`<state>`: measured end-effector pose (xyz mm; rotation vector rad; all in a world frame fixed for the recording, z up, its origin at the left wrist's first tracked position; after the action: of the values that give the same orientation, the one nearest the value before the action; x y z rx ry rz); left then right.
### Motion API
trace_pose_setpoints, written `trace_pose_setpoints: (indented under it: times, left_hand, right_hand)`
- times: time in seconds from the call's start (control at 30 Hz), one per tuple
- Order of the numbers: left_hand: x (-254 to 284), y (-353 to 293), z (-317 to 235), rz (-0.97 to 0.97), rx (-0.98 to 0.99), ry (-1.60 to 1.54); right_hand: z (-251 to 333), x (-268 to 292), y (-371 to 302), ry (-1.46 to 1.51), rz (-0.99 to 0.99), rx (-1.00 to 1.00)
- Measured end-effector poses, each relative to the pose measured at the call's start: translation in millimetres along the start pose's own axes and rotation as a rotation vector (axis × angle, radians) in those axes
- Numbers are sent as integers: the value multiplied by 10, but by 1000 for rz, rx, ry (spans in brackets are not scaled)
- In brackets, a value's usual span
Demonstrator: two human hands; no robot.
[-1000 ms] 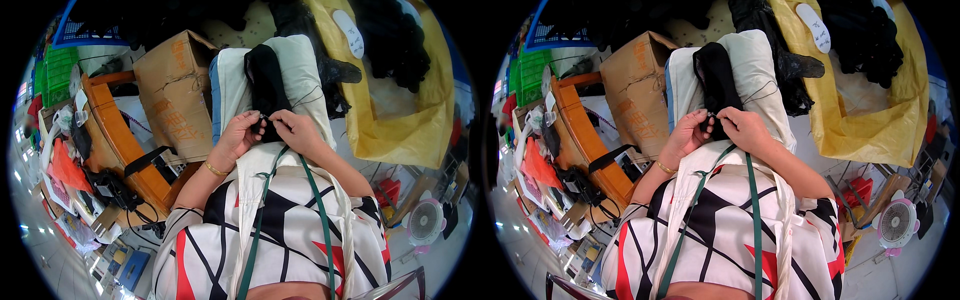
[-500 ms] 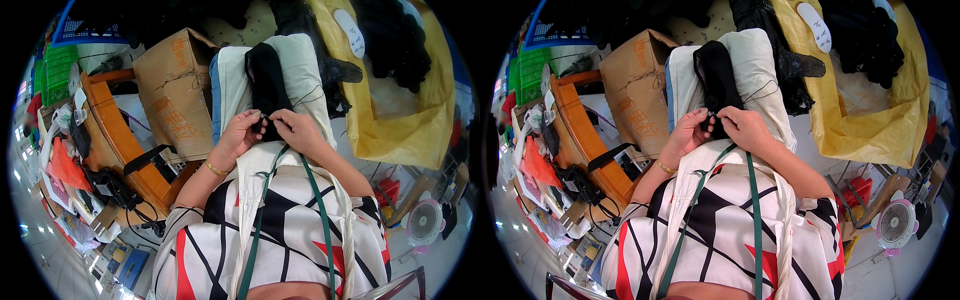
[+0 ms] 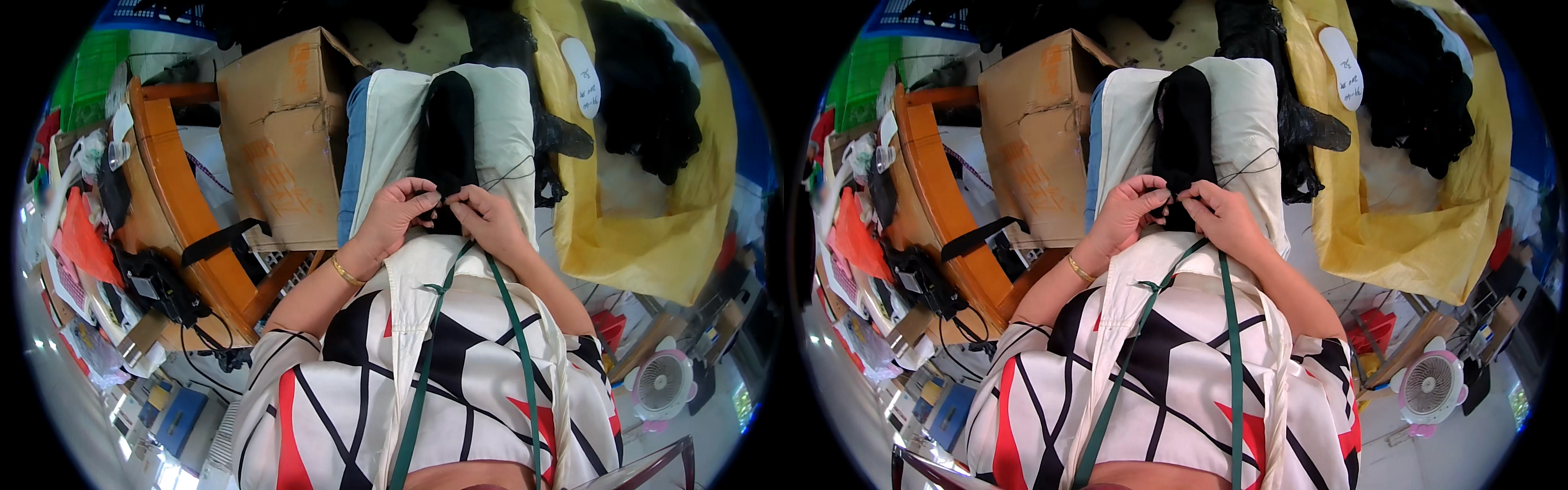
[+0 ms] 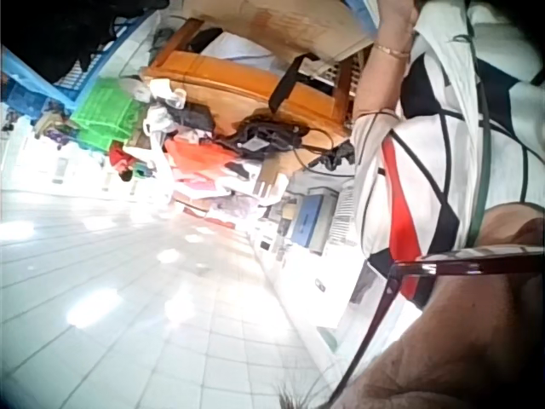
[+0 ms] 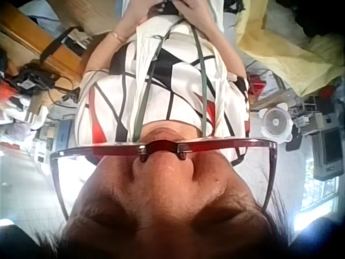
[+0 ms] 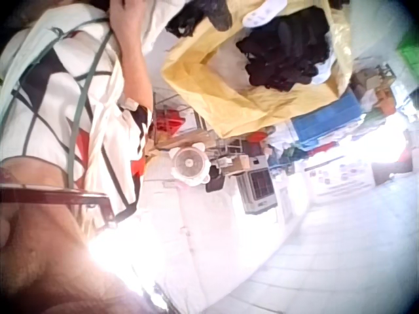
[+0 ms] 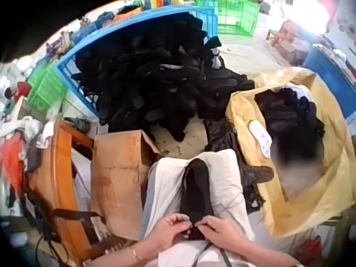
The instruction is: The person sits on the floor in a workshop and sews black shoe uppers using a needle and thread. They pick up a shoe from a nearby pile, stitch the edges, and then place the finished item into a cardboard box.
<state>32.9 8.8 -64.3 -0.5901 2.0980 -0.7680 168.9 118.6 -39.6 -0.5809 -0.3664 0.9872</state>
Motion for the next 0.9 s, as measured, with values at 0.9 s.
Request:
trace_pose_setpoints:
  times: [0.9]
  left_hand:
    - [-17,63,-20,54,-71,176]
  right_hand:
    - [-31,-104,78,53,2,-76]
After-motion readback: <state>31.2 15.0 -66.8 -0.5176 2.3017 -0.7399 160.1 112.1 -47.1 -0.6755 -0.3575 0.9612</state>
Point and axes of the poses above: each hand's wrist, its own y-axis towards the middle knuckle, its own x-axis out of the back of the hand, z = x × y, the point moved 4 cm from there along y, towards the middle knuckle, and after that the axes turned 3 degrees about -x, right-handed, at the moved point
